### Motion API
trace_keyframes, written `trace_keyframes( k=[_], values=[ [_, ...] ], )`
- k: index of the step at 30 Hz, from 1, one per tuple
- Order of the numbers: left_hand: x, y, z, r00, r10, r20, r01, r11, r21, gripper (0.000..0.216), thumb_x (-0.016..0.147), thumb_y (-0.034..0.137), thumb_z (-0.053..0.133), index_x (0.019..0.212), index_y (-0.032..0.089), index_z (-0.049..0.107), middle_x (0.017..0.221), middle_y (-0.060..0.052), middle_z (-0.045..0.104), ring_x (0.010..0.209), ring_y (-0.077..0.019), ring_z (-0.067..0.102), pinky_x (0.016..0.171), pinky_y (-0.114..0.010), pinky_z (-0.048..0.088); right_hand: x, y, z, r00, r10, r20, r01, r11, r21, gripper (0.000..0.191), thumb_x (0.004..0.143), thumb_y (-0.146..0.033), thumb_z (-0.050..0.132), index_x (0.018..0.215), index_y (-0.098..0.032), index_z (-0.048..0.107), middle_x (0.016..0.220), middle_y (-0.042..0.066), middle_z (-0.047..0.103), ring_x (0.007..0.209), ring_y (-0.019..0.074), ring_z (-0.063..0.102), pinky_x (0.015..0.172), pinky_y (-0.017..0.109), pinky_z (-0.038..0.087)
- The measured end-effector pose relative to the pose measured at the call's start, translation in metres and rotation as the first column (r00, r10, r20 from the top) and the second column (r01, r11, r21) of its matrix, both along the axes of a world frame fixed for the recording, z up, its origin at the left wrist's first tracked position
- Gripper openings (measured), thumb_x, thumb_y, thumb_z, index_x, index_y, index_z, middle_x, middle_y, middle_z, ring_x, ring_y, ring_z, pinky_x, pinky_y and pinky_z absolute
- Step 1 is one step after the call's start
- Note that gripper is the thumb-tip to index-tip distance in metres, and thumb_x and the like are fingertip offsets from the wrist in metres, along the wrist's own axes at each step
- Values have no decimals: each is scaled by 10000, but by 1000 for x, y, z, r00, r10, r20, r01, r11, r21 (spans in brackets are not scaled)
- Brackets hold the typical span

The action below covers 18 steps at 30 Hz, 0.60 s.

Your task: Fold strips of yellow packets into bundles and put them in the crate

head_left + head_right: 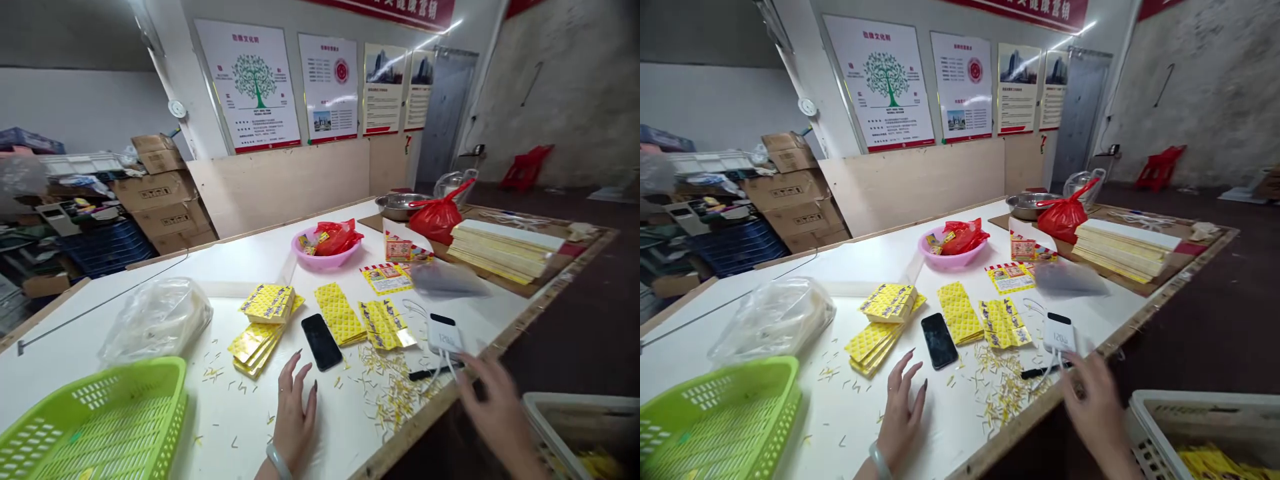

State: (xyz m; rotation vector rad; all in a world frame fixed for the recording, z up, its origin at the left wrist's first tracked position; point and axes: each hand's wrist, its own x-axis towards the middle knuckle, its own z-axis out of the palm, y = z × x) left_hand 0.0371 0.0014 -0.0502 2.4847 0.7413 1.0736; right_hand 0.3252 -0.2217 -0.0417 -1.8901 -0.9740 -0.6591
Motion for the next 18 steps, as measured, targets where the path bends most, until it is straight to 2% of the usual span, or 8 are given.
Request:
trace_keyframes(
  k=[1, 3, 5, 7, 10, 13, 18],
  values=[
    [0, 0, 1, 1000, -2, 11, 2, 1000, 4, 395, 902, 144, 441, 1282, 251, 425, 1429, -121, 337, 1357, -253, 308, 1069, -532, 371, -7, 26, 5, 990, 107, 88, -95, 987, -131, 294, 876, -292, 476, 1128, -219, 608, 1237, 134, 588, 1250, 299, 467, 1002, 483, 427],
    [-1, 0, 3, 1000, -19, 25, 19, 1000, 6, 404, 899, 133, 441, 1284, 251, 427, 1426, -118, 347, 1358, -248, 309, 1070, -523, 374, -21, 80, 12, 925, 276, 262, -177, 921, -346, 366, 855, -164, 418, 1174, -182, 597, 1211, 98, 625, 1264, 266, 462, 1049, 464, 389],
    [-3, 0, 4, 999, -32, 42, 32, 999, -7, 416, 897, 123, 438, 1293, 249, 419, 1424, -120, 350, 1359, -243, 308, 1070, -516, 377, -31, 126, 13, 876, 343, 340, -135, 850, -510, 391, 817, -110, 440, 1165, -146, 614, 1227, 94, 628, 1280, 272, 445, 1083, 464, 346],
    [-3, 1, 5, 998, -27, 64, 29, 999, -32, 425, 897, 117, 433, 1302, 246, 406, 1421, -124, 348, 1360, -239, 303, 1069, -515, 378, -36, 157, 10, 837, 380, 393, -56, 775, -630, 379, 792, -90, 473, 1131, -115, 638, 1229, 114, 628, 1268, 288, 457, 1090, 468, 334],
    [-2, 4, 8, 995, -13, 101, 20, 998, -66, 439, 894, 104, 425, 1310, 241, 393, 1426, -129, 332, 1369, -238, 284, 1076, -515, 371, -38, 174, 3, 801, 382, 461, 69, 707, -704, 308, 782, -69, 494, 1025, -90, 682, 1137, 149, 667, 1201, 303, 522, 1076, 463, 351],
    [-1, 7, 12, 993, -30, 118, 41, 995, -92, 465, 882, 85, 423, 1319, 239, 385, 1443, -126, 308, 1383, -238, 258, 1093, -508, 354, -38, 173, 2, 795, 343, 501, 125, 716, -687, 262, 794, -52, 491, 949, -97, 697, 1031, 152, 697, 1123, 304, 578, 1085, 489, 325],
    [-1, 2, 15, 987, -64, 146, 85, 986, -140, 481, 875, 57, 389, 1319, 241, 391, 1451, -122, 311, 1386, -232, 257, 1099, -506, 349, -40, 168, 14, 788, 340, 513, 126, 727, -675, 238, 813, -28, 479, 752, -151, 674, 793, 98, 697, 1081, 287, 596, 1139, 542, 191]
  ],
)
